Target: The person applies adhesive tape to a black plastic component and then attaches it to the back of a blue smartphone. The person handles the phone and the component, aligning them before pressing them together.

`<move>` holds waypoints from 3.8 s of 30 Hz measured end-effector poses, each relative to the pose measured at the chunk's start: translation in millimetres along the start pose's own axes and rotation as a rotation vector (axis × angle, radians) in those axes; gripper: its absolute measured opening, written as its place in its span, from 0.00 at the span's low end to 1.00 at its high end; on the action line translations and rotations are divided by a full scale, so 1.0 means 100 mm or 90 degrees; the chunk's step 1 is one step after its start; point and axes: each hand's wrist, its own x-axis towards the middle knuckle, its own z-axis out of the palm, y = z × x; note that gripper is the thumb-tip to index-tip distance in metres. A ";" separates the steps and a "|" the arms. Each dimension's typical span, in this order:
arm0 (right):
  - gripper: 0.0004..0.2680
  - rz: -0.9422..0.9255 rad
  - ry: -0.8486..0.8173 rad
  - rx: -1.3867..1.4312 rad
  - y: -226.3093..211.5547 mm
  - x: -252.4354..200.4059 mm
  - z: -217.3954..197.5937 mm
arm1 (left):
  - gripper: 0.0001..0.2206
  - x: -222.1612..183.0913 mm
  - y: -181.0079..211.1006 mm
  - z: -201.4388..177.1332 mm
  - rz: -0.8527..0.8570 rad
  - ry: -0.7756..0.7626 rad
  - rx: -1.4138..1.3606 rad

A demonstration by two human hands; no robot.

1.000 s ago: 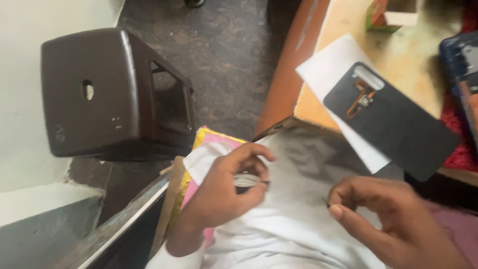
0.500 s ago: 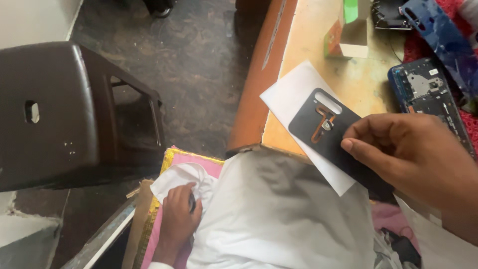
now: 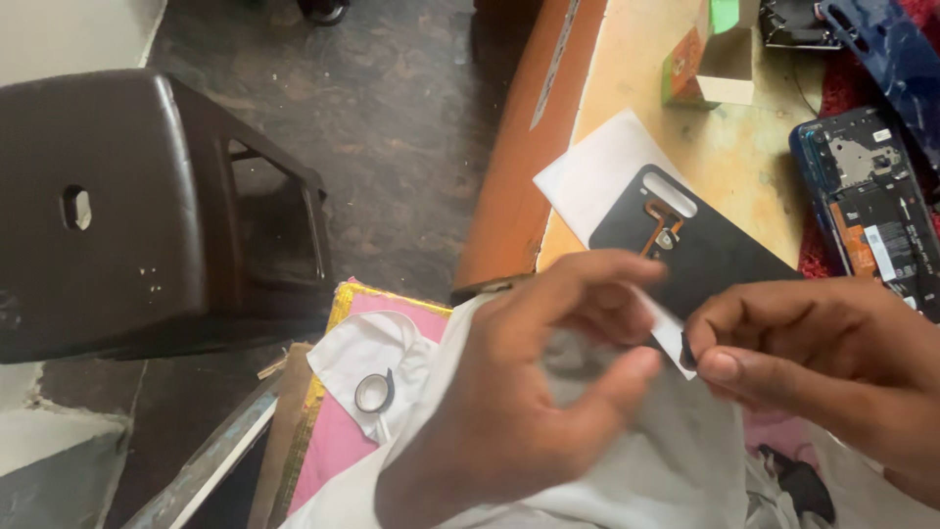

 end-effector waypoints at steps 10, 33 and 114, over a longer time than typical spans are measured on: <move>0.06 0.076 0.028 -0.104 -0.15 -0.01 0.20 | 0.18 0.15 0.17 0.10 0.012 -0.027 0.043; 0.14 -0.299 0.308 -0.278 -0.13 0.06 0.23 | 0.19 0.50 -0.26 0.19 -0.057 0.073 -0.220; 0.05 -0.534 0.506 -0.768 -0.37 0.39 0.48 | 0.14 0.57 -0.37 0.06 0.279 -0.024 0.533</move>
